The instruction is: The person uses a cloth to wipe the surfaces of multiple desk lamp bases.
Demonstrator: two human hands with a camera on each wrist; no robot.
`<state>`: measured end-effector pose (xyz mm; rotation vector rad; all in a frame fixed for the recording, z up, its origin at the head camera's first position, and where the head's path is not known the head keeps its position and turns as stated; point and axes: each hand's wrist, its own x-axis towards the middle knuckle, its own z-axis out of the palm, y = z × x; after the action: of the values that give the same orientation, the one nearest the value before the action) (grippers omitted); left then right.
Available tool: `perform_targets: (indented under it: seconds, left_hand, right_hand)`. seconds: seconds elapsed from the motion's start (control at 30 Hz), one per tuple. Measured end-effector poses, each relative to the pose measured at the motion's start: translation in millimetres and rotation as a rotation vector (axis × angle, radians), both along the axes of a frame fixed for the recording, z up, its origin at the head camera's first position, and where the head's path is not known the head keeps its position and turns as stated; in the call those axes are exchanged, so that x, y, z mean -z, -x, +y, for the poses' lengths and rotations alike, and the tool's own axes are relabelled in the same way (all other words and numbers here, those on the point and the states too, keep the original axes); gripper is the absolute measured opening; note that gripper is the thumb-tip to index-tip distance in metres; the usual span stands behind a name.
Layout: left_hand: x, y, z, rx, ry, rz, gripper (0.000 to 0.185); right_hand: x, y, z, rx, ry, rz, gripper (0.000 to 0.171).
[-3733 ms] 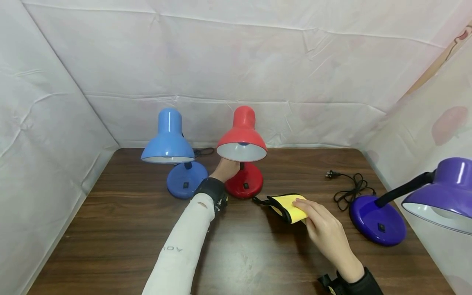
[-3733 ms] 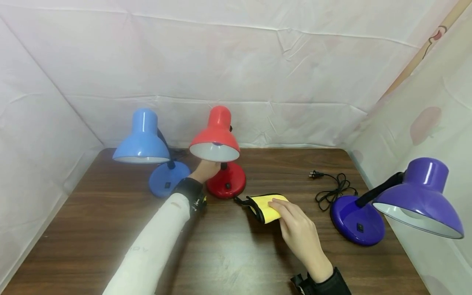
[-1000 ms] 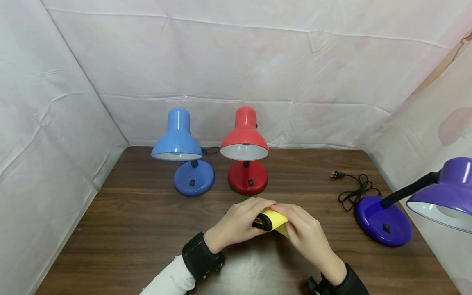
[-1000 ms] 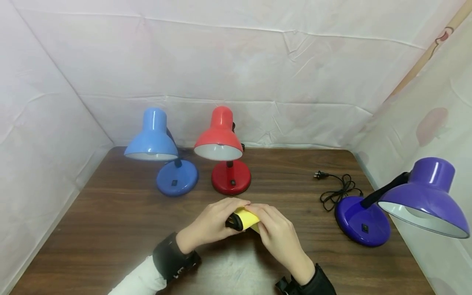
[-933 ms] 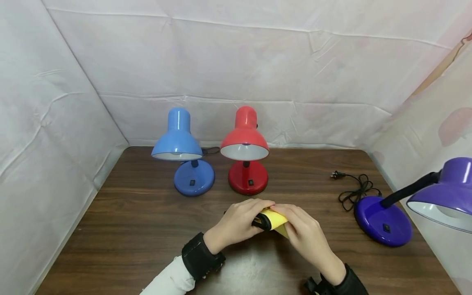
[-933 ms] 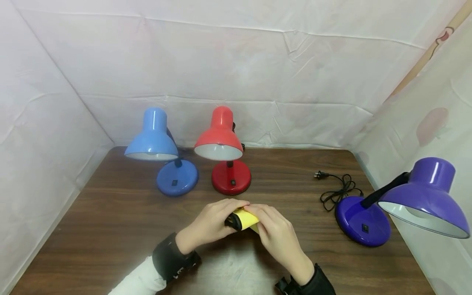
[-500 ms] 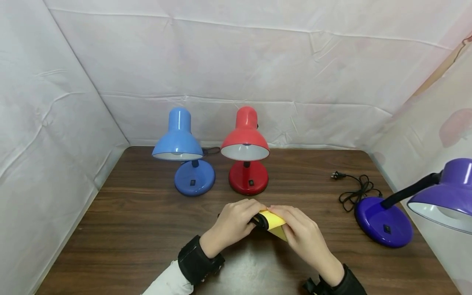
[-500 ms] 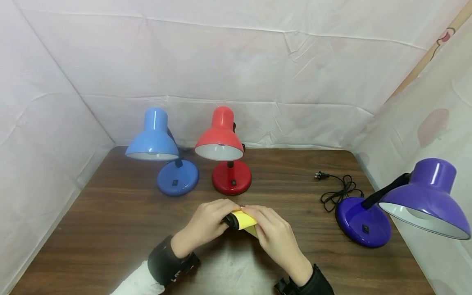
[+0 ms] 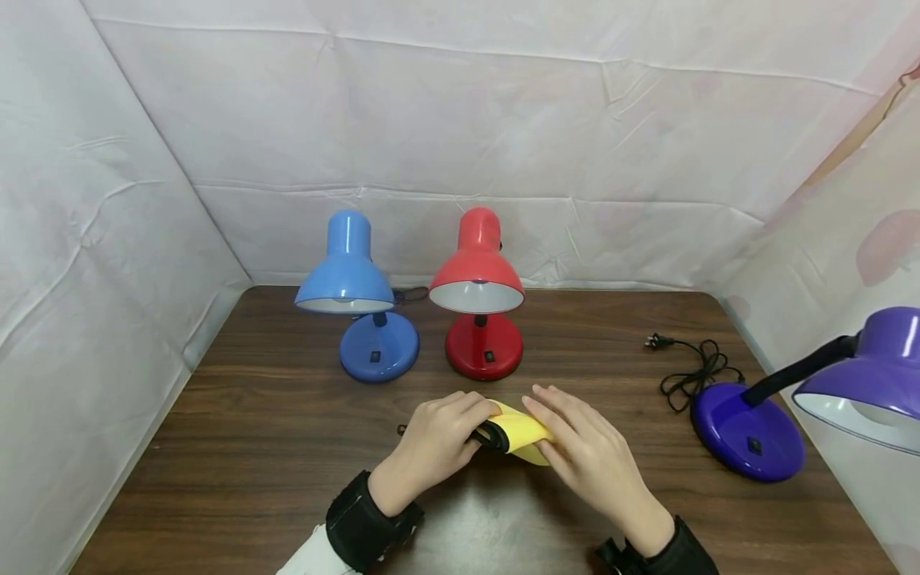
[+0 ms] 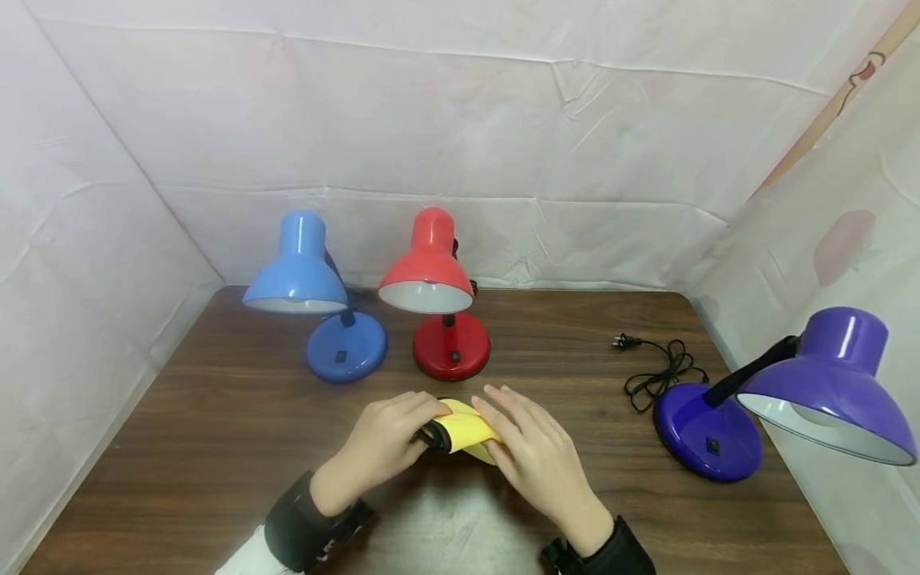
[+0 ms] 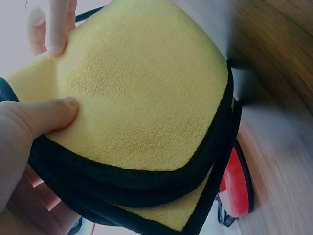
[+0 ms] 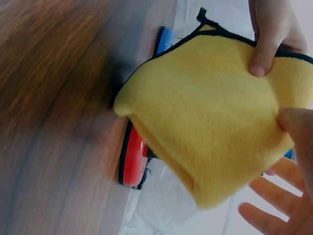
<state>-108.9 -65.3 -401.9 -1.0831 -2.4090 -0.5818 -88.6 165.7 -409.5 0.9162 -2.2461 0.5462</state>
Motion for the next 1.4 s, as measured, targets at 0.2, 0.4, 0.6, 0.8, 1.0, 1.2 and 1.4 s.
perform_targets:
  seconds: [0.2, 0.4, 0.6, 0.8, 1.0, 1.2, 1.4]
  left_hand:
    - [1.4, -4.0, -13.4, -0.033, -0.018, 0.036, 0.032]
    - [0.5, -9.4, -28.5, -0.066, -0.019, 0.049, 0.034]
    - [-0.5, -16.9, -42.3, -0.091, -0.03, 0.042, 0.035]
    - [-0.8, -24.1, -55.1, -0.126, -0.019, 0.047, 0.036]
    - [-1.7, -26.6, -66.4, -0.14, -0.032, 0.075, 0.042]
    - [-5.9, -27.2, -75.8, -0.175, -0.051, 0.077, 0.043]
    - [-6.1, -29.4, -85.3, -0.203, -0.067, 0.048, 0.038]
  right_hand:
    - [1.3, 3.3, 11.3, 0.043, -0.038, 0.024, 0.049]
    - [8.8, 7.5, 35.9, 0.159, -0.084, -0.009, 0.053]
    - [16.0, 16.4, 64.0, 0.284, -0.045, 0.051, 0.055]
    - [21.6, 22.2, 91.3, 0.406, 0.018, 0.079, 0.054]
    - [31.2, 22.4, 119.3, 0.543, 0.095, 0.028, 0.046]
    - [39.1, 23.9, 136.3, 0.705, 0.207, 0.025, 0.049]
    - [39.0, 26.4, 153.3, 0.869, 0.344, -0.113, 0.039]
